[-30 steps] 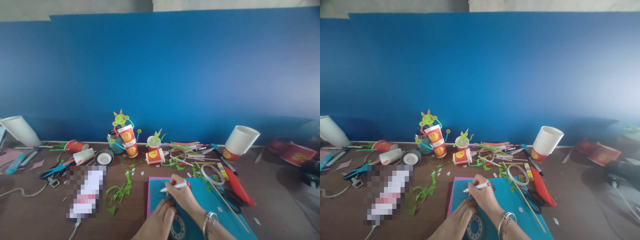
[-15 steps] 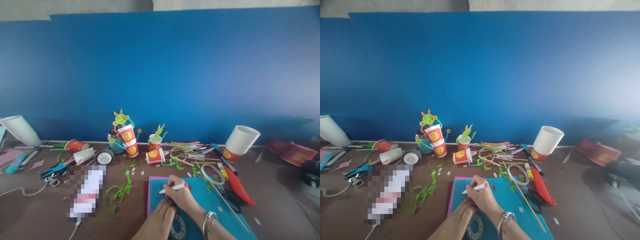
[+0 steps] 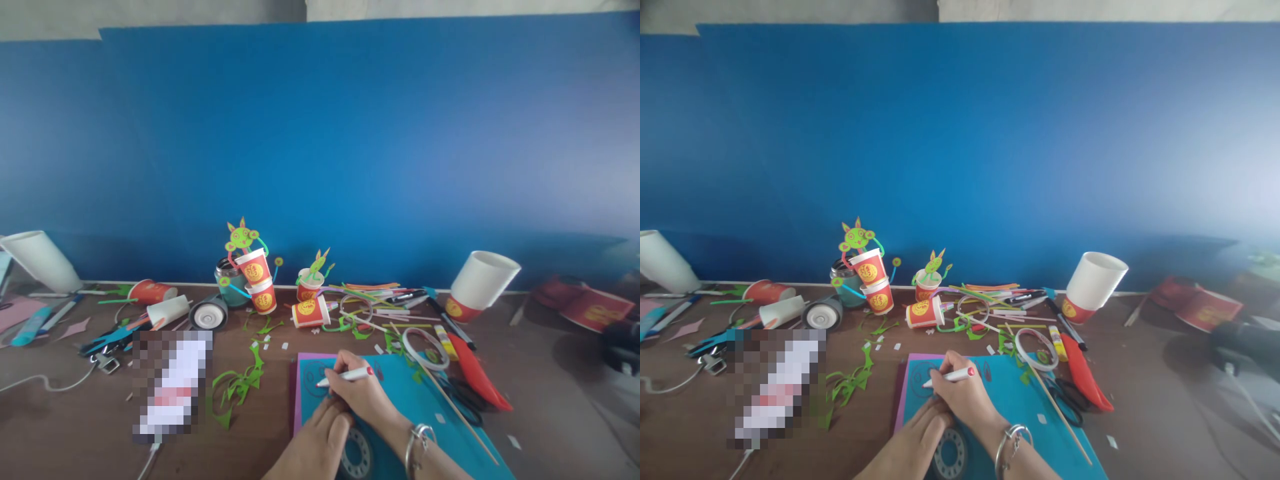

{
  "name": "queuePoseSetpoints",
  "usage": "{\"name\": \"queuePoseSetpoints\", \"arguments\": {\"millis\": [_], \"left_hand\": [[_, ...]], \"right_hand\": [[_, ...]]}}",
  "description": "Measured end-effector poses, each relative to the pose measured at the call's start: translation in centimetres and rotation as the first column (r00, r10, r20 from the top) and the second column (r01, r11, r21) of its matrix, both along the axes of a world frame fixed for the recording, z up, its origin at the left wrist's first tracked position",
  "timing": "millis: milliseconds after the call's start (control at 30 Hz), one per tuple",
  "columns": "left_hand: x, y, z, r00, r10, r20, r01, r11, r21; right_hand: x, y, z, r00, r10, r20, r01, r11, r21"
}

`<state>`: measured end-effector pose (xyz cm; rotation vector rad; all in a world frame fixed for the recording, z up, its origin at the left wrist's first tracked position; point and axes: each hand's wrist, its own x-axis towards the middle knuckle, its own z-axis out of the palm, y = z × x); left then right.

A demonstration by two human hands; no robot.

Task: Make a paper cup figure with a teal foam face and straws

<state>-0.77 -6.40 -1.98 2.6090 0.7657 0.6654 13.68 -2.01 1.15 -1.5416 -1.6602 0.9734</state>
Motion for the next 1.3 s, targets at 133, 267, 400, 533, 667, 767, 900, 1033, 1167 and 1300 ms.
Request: {"name": "queuePoseSetpoints", "arguments": {"millis": [133, 267, 400, 533, 667, 767, 900, 1033, 1167, 1300], "left_hand": [[0.0, 0.0, 0.2, 1.0, -0.001, 0.002, 0.001, 1.0, 0.002], [0.0, 0.0, 0.3, 1.0, -0.003, -0.021, 0.003, 1.0, 0.01], [0.0, 0.0, 0.4, 1.0, 0.003, -0.011, -0.002, 1.0, 0.021], [-0.1, 0.0, 0.3, 1.0, 0.012, -0.002, -0.012, 0.999, 0.035], [-0.2, 0.0, 0.2, 1.0, 0.008, -0.024, -0.007, 1.0, 0.019], [-0.2, 0.0, 0.4, 0.999, 0.003, -0.034, -0.003, 1.0, 0.01], [-0.1, -0.1, 0.6, 1.0, 0.01, -0.023, -0.009, 1.0, 0.013], [-0.1, -0.1, 0.5, 1.0, 0.008, -0.007, -0.008, 1.0, 0.021], [-0.1, -0.1, 0.5, 1.0, 0.003, -0.021, -0.002, 0.999, 0.034], [-0.1, 0.0, 0.5, 0.999, 0.007, -0.031, -0.005, 0.999, 0.041]], "right_hand": [[0.0, 0.0, -0.2, 1.0, 0.004, 0.007, -0.004, 1.0, 0.007], [0.0, 0.0, -0.2, 1.0, 0.001, -0.021, -0.001, 1.0, -0.014], [0.0, 0.0, 0.0, 1.0, -0.001, -0.029, 0.0, 1.0, -0.017], [0.2, 0.3, -0.3, 0.988, -0.026, -0.151, 0.025, 1.0, -0.006], [0.5, 0.4, -0.9, 0.98, -0.074, -0.187, 0.077, 0.997, 0.008], [0.4, 0.3, -0.9, 0.99, -0.058, -0.127, 0.059, 0.998, 0.0], [0.2, 0.1, -0.3, 0.998, -0.049, -0.051, 0.049, 0.999, -0.003], [0.2, 0.0, 0.0, 0.999, -0.05, -0.017, 0.051, 0.999, 0.008], [0.1, 0.1, 0.0, 0.998, -0.052, 0.018, 0.052, 0.999, 0.004], [0.1, 0.1, 0.1, 0.993, -0.067, 0.094, 0.065, 0.998, 0.025]]}}
